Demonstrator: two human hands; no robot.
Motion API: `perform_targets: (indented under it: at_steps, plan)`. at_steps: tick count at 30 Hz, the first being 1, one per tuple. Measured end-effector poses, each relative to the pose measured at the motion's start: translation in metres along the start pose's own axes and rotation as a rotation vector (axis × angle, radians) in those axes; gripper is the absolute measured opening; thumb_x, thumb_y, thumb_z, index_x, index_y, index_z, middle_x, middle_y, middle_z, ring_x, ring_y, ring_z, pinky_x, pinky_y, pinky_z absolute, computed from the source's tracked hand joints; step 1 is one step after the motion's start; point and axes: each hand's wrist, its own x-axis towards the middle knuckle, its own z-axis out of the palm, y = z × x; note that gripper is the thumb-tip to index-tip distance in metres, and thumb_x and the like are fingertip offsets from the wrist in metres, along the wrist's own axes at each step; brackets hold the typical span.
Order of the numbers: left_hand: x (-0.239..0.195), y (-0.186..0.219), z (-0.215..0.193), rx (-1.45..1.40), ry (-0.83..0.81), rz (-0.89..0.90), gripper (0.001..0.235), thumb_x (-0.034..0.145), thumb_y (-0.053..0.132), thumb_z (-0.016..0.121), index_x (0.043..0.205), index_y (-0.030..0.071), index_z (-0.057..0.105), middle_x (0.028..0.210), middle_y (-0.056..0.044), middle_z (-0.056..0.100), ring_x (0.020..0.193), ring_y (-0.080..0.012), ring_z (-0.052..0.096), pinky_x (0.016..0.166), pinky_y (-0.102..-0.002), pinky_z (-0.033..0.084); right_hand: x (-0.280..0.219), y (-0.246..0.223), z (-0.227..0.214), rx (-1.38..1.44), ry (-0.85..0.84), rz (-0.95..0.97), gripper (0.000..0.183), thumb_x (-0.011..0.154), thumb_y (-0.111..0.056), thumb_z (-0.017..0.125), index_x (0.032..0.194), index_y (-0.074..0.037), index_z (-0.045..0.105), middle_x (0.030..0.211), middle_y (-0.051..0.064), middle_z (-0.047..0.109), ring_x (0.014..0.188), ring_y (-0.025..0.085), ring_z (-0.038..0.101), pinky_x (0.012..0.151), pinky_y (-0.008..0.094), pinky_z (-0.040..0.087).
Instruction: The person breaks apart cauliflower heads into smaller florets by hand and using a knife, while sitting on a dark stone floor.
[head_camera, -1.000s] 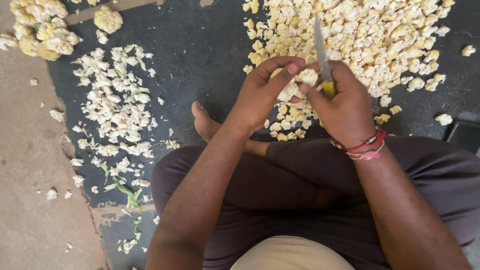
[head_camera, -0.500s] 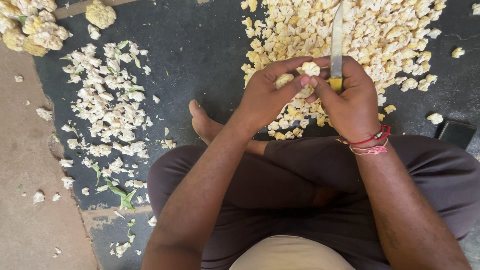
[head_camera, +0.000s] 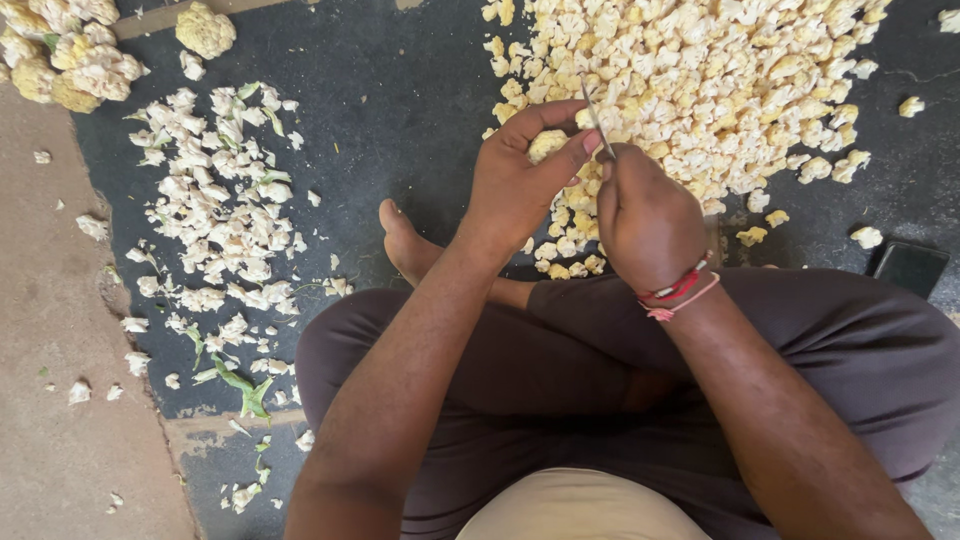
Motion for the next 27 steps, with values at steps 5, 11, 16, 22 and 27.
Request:
perform_targets:
  at_steps: [5, 11, 16, 22, 27]
  plan:
    - [0.000, -0.005, 0.000, 0.052, 0.024, -0.020, 0.035, 0.093, 0.016, 0.079, 0.123, 0.001, 0.071, 0.115, -0.005, 0.072, 0.096, -0.0073, 0.068, 0.074, -0.024, 0.060, 0.000, -0.002, 0.011, -0.080, 0.014, 0.012, 0.014, 0.104, -0.008, 0.060, 0.115, 0.001, 0.059, 0.085, 0.022, 0.068, 0.071, 0.042, 0.066, 0.060, 0.050, 0.050]
    - [0.002, -0.015, -0.004, 0.157, 0.036, 0.059, 0.032, 0.094, 0.014, 0.081, 0.120, 0.000, 0.072, 0.114, -0.005, 0.072, 0.093, -0.0062, 0.064, 0.078, -0.022, 0.056, -0.001, -0.001, 0.009, 0.008, -0.078, 0.092, 0.010, 0.105, -0.010, 0.058, 0.108, 0.000, 0.057, 0.081, 0.022, 0.067, 0.072, 0.044, 0.066, 0.060, 0.053, 0.049]
    - [0.005, -0.020, -0.002, 0.124, 0.069, -0.033, 0.034, 0.091, 0.016, 0.078, 0.121, 0.000, 0.071, 0.108, -0.004, 0.073, 0.091, -0.0073, 0.063, 0.079, -0.024, 0.055, 0.002, 0.003, 0.002, 0.080, -0.116, 0.091, 0.010, 0.105, -0.010, 0.058, 0.106, 0.000, 0.056, 0.077, 0.022, 0.065, 0.070, 0.044, 0.065, 0.060, 0.054, 0.048]
    - [0.007, -0.030, 0.016, 0.337, 0.217, 0.126, 0.028, 0.092, 0.016, 0.075, 0.114, -0.002, 0.071, 0.107, -0.008, 0.075, 0.101, -0.0116, 0.067, 0.092, -0.027, 0.054, 0.002, 0.001, 0.004, -0.120, -0.069, 0.082, 0.011, 0.104, -0.013, 0.060, 0.106, -0.002, 0.058, 0.074, 0.019, 0.065, 0.064, 0.041, 0.065, 0.054, 0.051, 0.049]
    - [0.008, -0.036, 0.023, 0.346, 0.296, 0.123, 0.029, 0.091, 0.015, 0.073, 0.113, -0.003, 0.070, 0.106, -0.009, 0.076, 0.099, -0.0128, 0.069, 0.090, -0.028, 0.055, -0.002, 0.006, 0.013, -0.233, -0.091, 0.081, 0.013, 0.101, -0.016, 0.060, 0.106, -0.004, 0.059, 0.073, 0.016, 0.065, 0.062, 0.039, 0.065, 0.052, 0.050, 0.049]
